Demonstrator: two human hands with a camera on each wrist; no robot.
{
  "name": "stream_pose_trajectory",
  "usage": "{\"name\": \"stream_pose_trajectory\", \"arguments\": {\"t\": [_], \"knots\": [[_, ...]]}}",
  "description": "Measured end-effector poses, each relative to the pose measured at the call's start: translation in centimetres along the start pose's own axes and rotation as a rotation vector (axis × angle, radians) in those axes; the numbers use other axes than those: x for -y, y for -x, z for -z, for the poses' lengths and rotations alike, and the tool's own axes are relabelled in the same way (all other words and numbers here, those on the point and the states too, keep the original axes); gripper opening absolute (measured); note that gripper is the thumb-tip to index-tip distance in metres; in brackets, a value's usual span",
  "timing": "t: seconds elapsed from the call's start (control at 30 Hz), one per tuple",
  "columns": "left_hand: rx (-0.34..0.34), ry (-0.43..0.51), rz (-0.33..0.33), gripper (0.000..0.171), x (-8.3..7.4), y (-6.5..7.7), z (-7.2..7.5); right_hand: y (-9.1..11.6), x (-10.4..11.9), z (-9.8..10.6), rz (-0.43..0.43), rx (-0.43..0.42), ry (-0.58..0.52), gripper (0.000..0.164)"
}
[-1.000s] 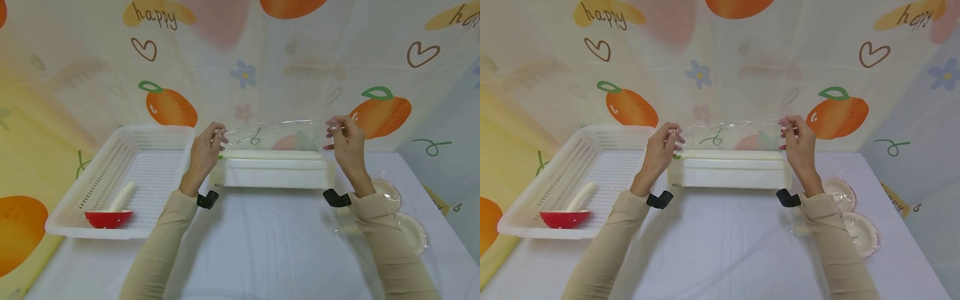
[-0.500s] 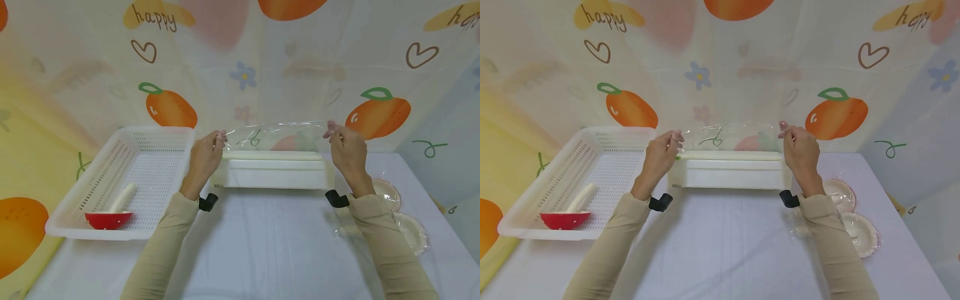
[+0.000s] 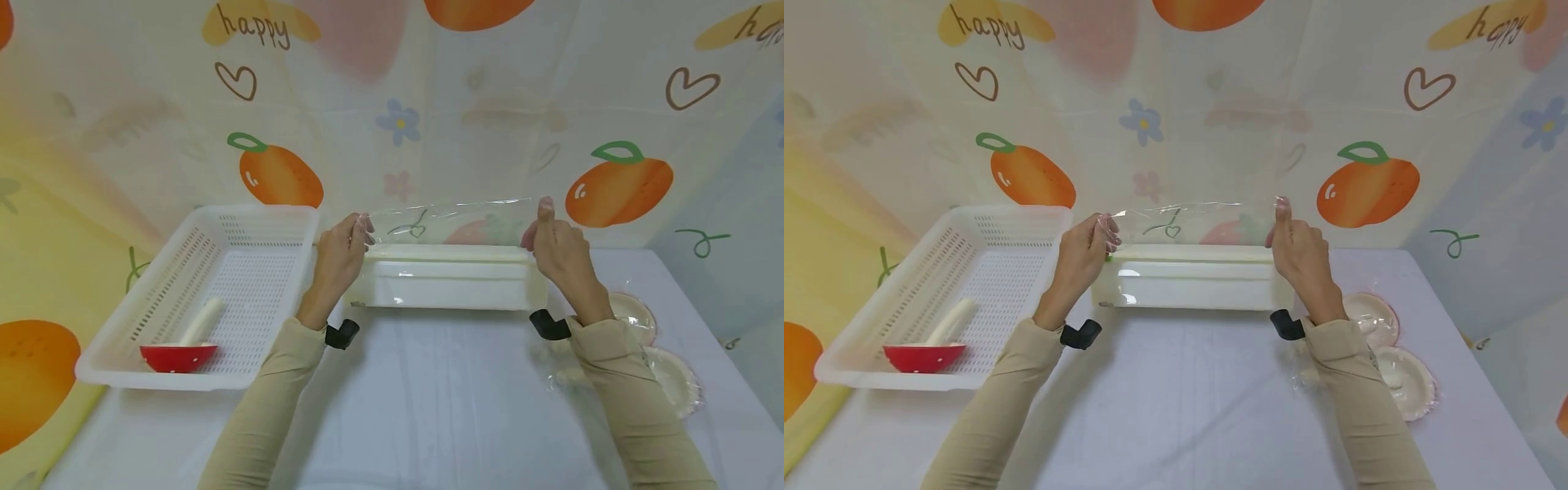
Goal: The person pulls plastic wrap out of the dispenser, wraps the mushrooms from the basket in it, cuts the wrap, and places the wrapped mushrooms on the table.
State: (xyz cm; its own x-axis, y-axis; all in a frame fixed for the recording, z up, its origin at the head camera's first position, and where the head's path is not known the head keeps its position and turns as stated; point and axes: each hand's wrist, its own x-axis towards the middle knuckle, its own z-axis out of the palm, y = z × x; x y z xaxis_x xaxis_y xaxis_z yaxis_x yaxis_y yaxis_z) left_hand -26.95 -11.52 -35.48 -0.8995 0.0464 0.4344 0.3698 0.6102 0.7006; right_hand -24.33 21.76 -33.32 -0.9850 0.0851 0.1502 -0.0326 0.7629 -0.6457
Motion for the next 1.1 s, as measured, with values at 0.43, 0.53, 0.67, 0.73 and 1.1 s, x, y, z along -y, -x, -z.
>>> {"name": "stream_pose_trajectory", "arguments": {"t": [0.43,0.53,0.67,0.73,1.1], "knots": [[-0.058,0.157,0.091,0.041,-1.3,0.9,-0.4,1.4,-0.7,-1.3,-0.075,-0.086,-0.118,0.097],[-0.054,0.179,0.105,0.044,-1.4,1.2,-0.3,1.9,-0.8,-2.0,-0.079,-0.173,-0.164,0.094],[-0.04,0.207,0.11,0.044,-1.3,1.7,-0.1,2.9,-0.8,-2.6,-0.121,-0.259,-0.235,0.093],[-0.031,0.213,0.109,0.042,-1.3,2.1,0.1,3.5,-0.8,-2.7,-0.134,-0.284,-0.277,0.095],[0.03,0.427,0.038,0.028,-2.0,4.9,1.4,7.5,-0.9,-3.2,0.011,-0.331,-0.421,0.062]]}}
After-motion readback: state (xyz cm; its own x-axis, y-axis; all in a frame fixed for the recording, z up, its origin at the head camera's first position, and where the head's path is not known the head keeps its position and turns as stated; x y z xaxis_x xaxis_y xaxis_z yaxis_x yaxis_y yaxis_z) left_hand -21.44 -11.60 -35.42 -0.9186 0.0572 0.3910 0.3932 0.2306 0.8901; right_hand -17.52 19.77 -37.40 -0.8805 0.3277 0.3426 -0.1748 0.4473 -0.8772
